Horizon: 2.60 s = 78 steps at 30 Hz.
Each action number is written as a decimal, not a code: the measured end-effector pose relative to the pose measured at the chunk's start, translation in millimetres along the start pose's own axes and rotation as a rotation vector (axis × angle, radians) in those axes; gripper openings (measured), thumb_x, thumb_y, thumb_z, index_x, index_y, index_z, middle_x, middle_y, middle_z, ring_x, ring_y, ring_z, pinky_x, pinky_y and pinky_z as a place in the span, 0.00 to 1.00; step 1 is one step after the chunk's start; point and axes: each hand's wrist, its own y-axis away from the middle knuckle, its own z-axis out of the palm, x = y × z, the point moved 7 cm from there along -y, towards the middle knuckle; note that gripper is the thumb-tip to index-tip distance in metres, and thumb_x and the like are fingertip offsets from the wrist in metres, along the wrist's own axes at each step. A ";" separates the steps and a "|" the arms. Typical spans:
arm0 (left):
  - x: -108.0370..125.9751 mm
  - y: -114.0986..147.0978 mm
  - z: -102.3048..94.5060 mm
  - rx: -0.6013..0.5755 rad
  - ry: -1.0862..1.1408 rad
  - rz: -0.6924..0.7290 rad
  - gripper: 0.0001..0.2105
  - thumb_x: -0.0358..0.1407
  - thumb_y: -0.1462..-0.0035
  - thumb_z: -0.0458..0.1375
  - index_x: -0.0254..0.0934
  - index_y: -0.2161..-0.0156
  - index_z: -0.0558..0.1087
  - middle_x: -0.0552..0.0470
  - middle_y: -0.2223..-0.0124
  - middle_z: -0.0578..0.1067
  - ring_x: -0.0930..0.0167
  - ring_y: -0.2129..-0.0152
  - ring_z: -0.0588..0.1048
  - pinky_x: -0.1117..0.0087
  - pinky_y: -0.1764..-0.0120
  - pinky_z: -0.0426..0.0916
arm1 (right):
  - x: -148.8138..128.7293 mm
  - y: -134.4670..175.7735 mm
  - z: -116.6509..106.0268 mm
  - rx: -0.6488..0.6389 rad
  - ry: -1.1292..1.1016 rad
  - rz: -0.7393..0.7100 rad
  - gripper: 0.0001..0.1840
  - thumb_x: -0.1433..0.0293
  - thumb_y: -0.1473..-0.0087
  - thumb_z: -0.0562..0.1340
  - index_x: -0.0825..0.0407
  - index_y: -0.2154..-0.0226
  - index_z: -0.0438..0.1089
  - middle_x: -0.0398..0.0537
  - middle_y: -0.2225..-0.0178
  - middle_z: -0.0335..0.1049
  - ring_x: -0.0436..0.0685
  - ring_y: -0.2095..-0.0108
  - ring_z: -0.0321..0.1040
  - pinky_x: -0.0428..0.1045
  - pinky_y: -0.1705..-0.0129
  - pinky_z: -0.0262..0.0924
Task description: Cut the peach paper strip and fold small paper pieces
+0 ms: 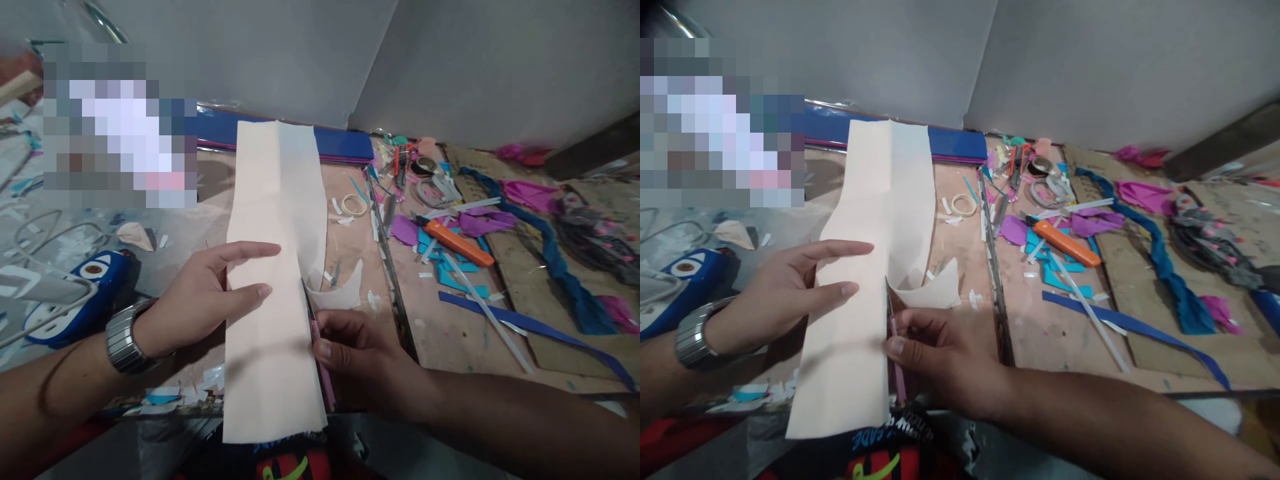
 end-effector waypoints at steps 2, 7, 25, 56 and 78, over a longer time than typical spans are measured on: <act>-1.0 0.5 0.3 -0.006 0.012 -0.004 0.22 0.38 0.43 0.69 0.43 0.43 0.77 0.49 0.54 0.82 0.69 0.67 0.79 0.72 0.68 0.75 | 0.8 0.1 0.1 -0.005 0.009 0.004 0.17 0.63 0.48 0.77 0.53 0.64 0.72 0.38 0.75 0.73 0.46 0.79 0.68 0.43 0.74 0.62; -1.7 0.0 -0.4 -0.006 -0.003 0.007 0.22 0.37 0.43 0.68 0.42 0.43 0.76 0.48 0.50 0.81 0.67 0.61 0.80 0.71 0.65 0.75 | 0.4 0.1 -0.9 -0.012 0.031 -0.022 0.17 0.63 0.48 0.76 0.54 0.65 0.71 0.39 0.75 0.73 0.46 0.79 0.68 0.43 0.74 0.63; -15.5 -4.4 -6.6 0.032 0.216 -0.073 0.20 0.40 0.46 0.72 0.43 0.49 0.74 0.51 0.55 0.78 0.73 0.71 0.76 0.72 0.70 0.74 | 4.5 -0.8 2.7 -0.026 -0.090 0.016 0.17 0.66 0.49 0.77 0.54 0.62 0.74 0.43 0.69 0.76 0.50 0.69 0.75 0.47 0.65 0.70; 1.4 -4.5 -10.6 0.104 -0.166 0.094 0.13 0.39 0.45 0.69 0.43 0.54 0.78 0.53 0.55 0.79 0.66 0.58 0.77 0.68 0.57 0.70 | 4.2 1.9 2.9 -0.089 0.059 0.024 0.19 0.57 0.43 0.73 0.52 0.58 0.70 0.37 0.81 0.72 0.46 0.83 0.65 0.40 0.78 0.58; 0.3 -3.3 -9.6 0.095 -0.164 0.113 0.13 0.38 0.44 0.68 0.43 0.54 0.77 0.54 0.55 0.79 0.69 0.60 0.77 0.71 0.59 0.71 | 3.3 2.2 5.2 -0.112 0.047 0.008 0.18 0.58 0.42 0.72 0.53 0.59 0.71 0.39 0.80 0.74 0.46 0.81 0.67 0.40 0.76 0.61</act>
